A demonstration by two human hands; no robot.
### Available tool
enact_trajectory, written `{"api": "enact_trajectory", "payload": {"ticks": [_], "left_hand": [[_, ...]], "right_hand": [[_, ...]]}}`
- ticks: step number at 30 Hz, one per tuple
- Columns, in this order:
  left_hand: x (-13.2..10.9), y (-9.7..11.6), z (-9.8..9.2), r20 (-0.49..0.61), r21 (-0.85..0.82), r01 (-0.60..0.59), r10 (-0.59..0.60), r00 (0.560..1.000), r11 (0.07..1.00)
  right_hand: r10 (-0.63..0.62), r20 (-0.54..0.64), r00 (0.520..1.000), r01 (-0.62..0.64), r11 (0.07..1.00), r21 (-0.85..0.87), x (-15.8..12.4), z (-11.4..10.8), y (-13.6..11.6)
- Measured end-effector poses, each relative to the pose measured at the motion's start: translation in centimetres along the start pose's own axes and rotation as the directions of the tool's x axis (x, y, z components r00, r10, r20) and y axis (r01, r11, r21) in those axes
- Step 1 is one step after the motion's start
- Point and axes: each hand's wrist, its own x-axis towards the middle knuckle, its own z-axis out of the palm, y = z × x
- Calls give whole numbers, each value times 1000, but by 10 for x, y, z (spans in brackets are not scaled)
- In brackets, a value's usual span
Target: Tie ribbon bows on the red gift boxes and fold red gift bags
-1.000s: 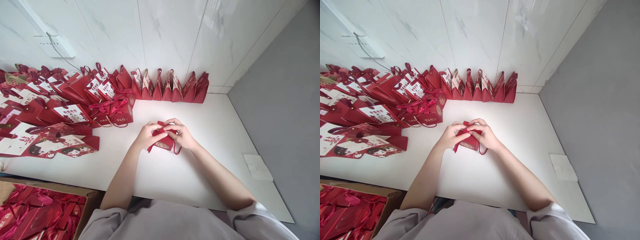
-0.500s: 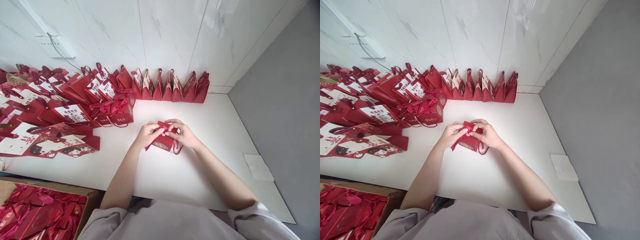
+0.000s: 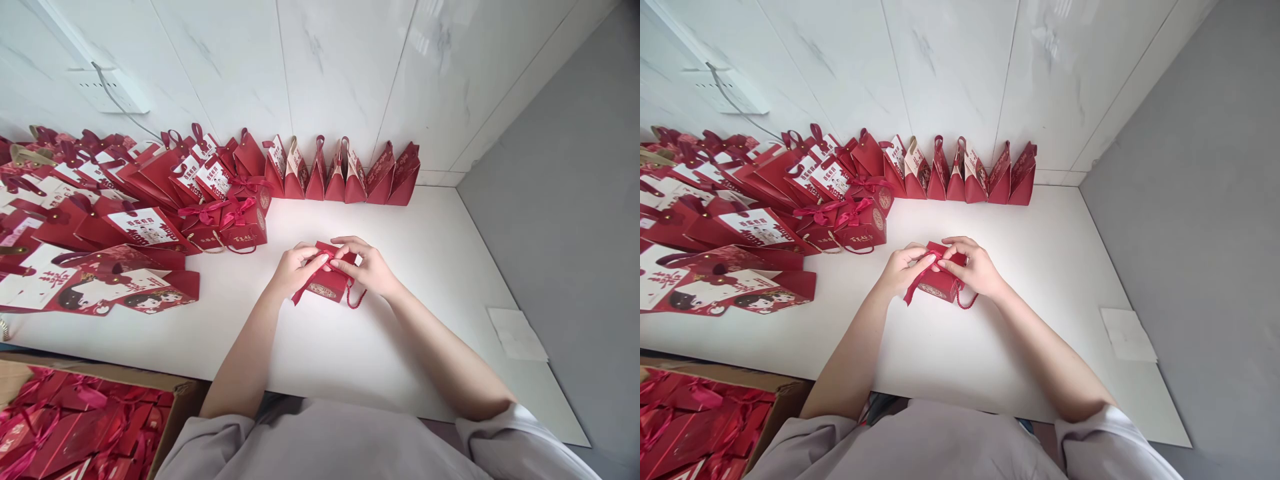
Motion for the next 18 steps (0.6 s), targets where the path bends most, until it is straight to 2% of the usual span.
{"api": "enact_trajectory", "payload": {"ticks": [5, 10, 18], "left_hand": [[-1, 1, 0, -6, 36, -47, 47, 999, 998], [-2, 1, 0, -25, 80, -41, 44, 999, 996], [-2, -2, 0, 5, 77, -66, 66, 998, 995]], "right_hand": [[-39, -65, 997, 36, 998, -45, -1, 6, 1], [-133, -50, 990, 129, 988, -83, -2, 7, -1], [-26, -100, 995, 29, 999, 25, -1, 11, 0]]}}
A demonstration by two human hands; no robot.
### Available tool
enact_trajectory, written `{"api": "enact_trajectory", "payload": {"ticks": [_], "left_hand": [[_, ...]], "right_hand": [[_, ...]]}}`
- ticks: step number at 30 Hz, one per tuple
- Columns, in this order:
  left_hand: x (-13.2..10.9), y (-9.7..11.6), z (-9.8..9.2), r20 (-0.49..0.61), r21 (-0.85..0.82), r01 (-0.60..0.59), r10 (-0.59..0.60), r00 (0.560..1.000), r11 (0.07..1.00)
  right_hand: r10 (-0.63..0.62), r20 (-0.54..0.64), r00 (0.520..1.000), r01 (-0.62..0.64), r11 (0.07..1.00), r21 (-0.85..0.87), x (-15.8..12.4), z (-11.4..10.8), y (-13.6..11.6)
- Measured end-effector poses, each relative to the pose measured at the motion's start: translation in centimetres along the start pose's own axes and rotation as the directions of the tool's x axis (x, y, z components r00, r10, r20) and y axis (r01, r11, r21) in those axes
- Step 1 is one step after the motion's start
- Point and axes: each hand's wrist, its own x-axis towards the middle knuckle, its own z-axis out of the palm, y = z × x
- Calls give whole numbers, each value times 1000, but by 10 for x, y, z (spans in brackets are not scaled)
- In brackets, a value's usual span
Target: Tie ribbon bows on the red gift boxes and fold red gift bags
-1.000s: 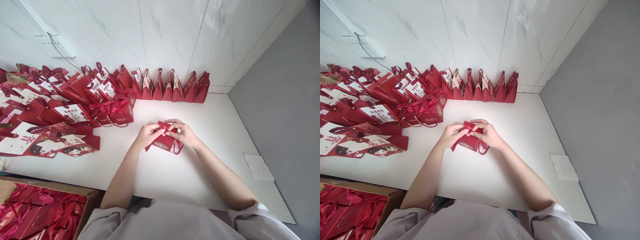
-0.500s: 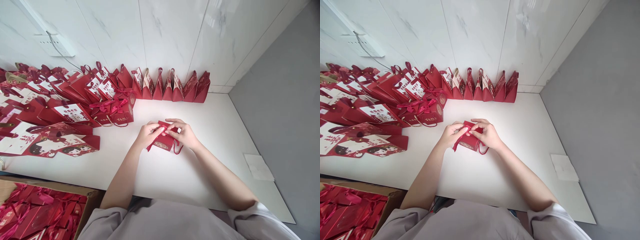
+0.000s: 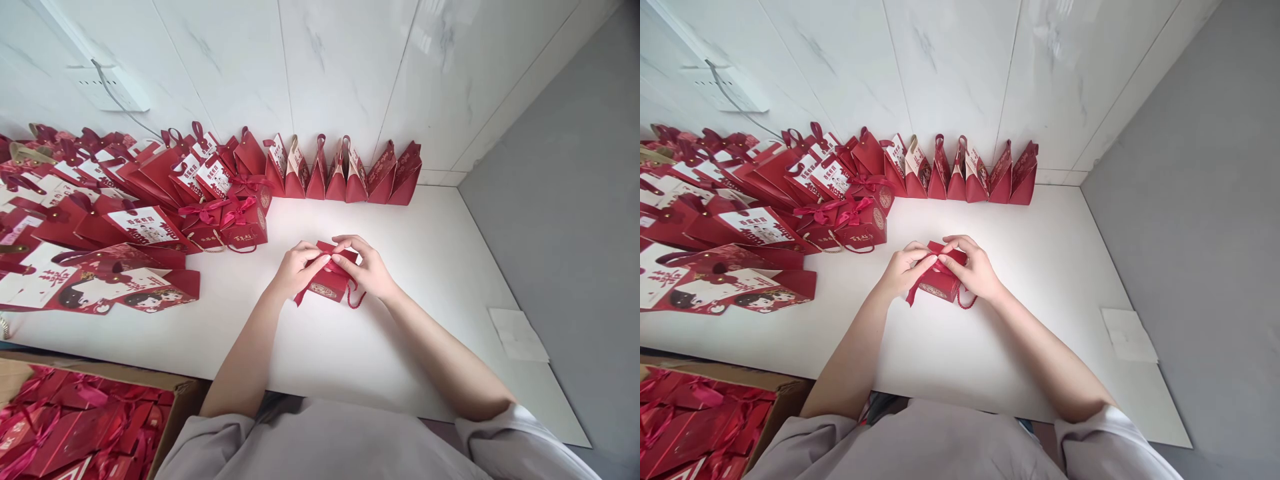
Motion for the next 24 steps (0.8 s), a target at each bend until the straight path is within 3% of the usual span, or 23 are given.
{"api": "enact_trajectory", "payload": {"ticks": [7, 13, 24], "left_hand": [[2, -6, 0, -1, -64, 36, -36, 999, 997], [2, -7, 0, -7, -63, 25, -26, 1000, 998], [1, -7, -4, 41, -92, 68, -65, 997, 993]], "right_hand": [[-21, -15, 1000, 22, 997, 71, 1, 0, 6], [-4, 63, 998, 0, 998, 67, 0, -1, 0], [-62, -1, 998, 62, 998, -8, -2, 6, 2]]}}
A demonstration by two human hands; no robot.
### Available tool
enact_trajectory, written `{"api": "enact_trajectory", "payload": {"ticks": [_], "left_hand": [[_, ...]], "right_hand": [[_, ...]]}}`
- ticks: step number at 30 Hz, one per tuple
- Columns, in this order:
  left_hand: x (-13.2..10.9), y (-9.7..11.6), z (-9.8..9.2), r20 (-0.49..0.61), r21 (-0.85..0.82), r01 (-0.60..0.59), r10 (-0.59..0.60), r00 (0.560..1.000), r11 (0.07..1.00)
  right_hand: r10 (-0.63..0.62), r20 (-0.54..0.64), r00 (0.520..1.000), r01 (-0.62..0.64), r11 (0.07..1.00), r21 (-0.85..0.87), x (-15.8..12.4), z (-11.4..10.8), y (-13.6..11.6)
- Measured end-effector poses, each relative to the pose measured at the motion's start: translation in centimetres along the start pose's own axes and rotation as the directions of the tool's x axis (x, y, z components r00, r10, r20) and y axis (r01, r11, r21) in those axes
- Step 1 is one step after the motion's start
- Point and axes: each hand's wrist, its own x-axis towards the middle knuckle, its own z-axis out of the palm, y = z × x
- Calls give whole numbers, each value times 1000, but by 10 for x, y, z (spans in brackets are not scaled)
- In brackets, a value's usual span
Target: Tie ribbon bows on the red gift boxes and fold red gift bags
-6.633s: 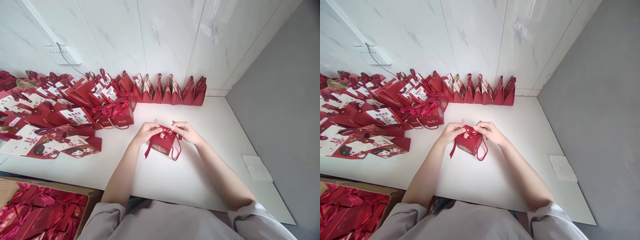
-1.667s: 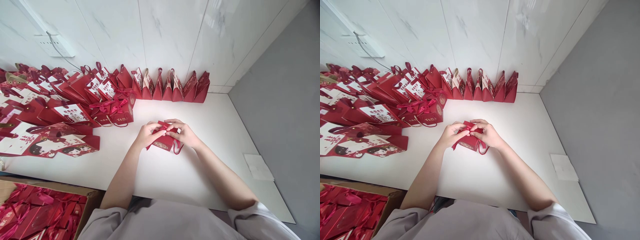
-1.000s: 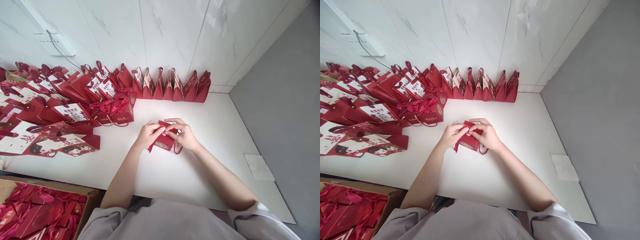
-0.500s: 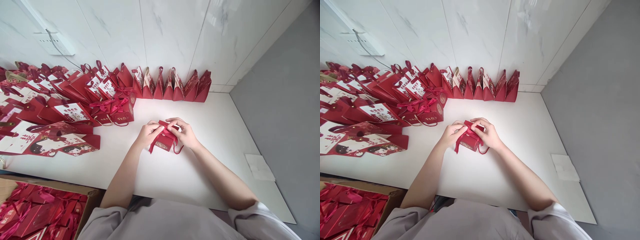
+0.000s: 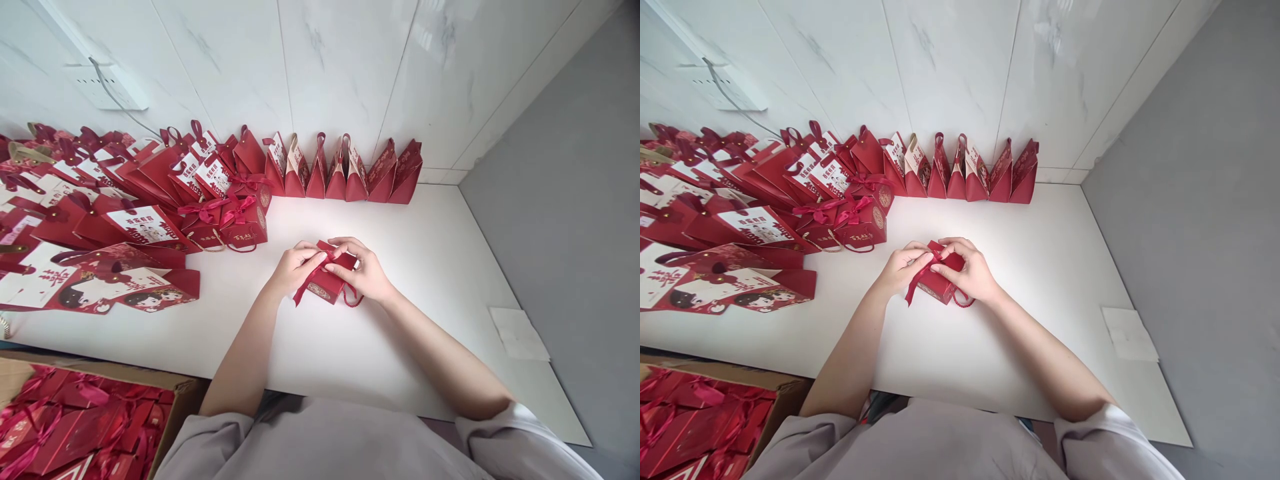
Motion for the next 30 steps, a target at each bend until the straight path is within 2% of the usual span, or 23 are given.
{"api": "enact_trajectory", "payload": {"ticks": [3, 6, 12, 17, 19, 22, 25, 30], "left_hand": [[-1, -1, 0, 8, 3, 0, 0, 1000, 1000], [0, -1, 0, 19, -11, -13, 13, 1000, 1000], [2, -2, -3, 56, -41, -46, 49, 997, 998], [2, -5, -2, 34, -27, -62, 62, 997, 998], [2, -5, -2, 17, -18, -62, 62, 998, 998], [2, -6, -2, 9, -15, -67, 68, 998, 998], [2, -6, -2, 19, -30, -58, 59, 998, 998], [1, -6, -2, 13, -43, -16, 17, 1000, 999]], "right_hand": [[-4, -65, 998, 2, 1000, -28, -2, 4, 0], [-46, -77, 996, 44, 999, -27, -3, 7, 2], [-211, 35, 977, 213, 975, -55, -1, -3, 8], [-308, 125, 943, 327, 926, -187, 1, -10, 7], [-295, 109, 949, 312, 922, -229, -1, -6, 5], [-277, 13, 961, 272, 933, -237, -3, 1, 3], [-321, -28, 947, 306, 923, -234, -4, 4, 6], [-417, 103, 903, 429, 867, -253, -1, -7, 10]]}}
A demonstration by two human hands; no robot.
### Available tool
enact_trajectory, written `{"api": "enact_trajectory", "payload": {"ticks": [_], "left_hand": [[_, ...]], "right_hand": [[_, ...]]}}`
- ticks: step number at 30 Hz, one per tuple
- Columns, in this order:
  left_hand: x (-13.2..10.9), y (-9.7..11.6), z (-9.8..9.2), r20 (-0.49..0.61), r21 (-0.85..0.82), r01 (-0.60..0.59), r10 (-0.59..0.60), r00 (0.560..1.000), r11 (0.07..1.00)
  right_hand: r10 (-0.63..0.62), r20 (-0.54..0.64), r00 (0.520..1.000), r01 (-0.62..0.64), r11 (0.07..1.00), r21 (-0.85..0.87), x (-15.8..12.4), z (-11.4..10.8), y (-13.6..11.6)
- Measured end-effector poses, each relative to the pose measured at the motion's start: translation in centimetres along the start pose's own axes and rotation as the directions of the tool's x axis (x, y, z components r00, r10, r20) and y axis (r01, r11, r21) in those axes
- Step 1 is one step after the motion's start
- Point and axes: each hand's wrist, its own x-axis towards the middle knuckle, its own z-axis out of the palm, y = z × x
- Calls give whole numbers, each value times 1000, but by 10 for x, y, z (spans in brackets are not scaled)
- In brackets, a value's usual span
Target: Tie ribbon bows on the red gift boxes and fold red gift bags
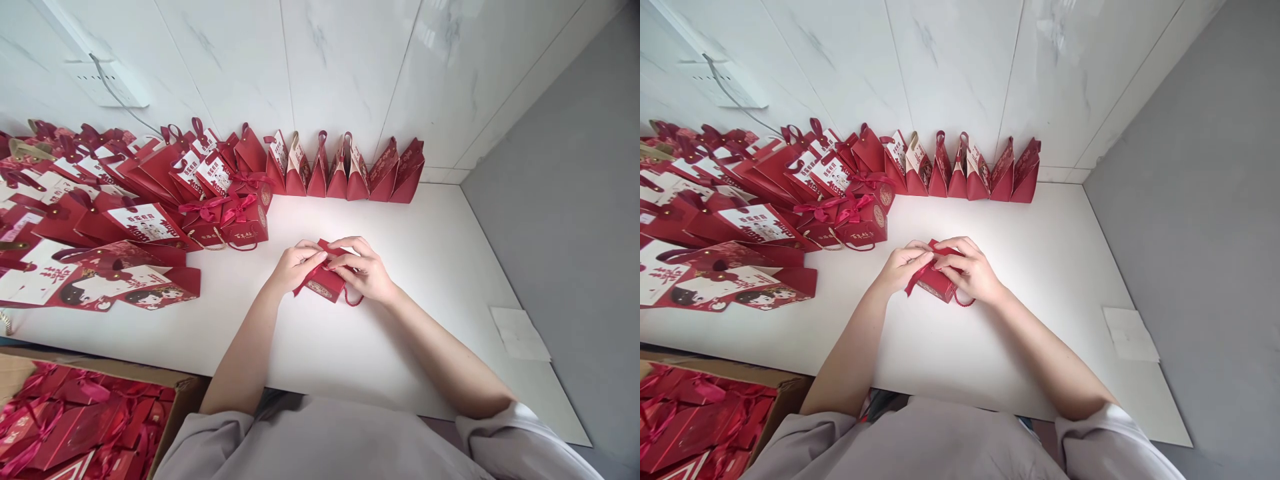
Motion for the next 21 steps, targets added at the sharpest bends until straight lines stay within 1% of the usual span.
{"api": "enact_trajectory", "payload": {"ticks": [4, 8, 11, 16, 18, 21], "left_hand": [[0, 1, 1, 2, -22, 11, -11, 1000, 1000], [0, 2, 0, 27, -42, 30, -29, 999, 999], [-1, 2, -2, 55, -8, -2, 3, 998, 1000], [-3, 6, -5, 91, 41, -74, 70, 993, 996], [-4, 12, -5, 85, 100, -131, 123, 989, 986], [-6, 23, 0, 62, 275, -217, 208, 976, 937]], "right_hand": [[-42, 104, 994, 48, 997, -56, 5, -10, -1], [-55, 169, 984, 71, 993, -92, 7, -17, -3], [-46, 188, 981, 62, 995, -76, 7, -20, -1], [5, 176, 984, -7, 1000, 10, 6, -19, 2], [20, 167, 986, -27, 999, 43, 6, -18, 2], [62, 168, 984, -77, 993, 87, 6, -17, 2]]}}
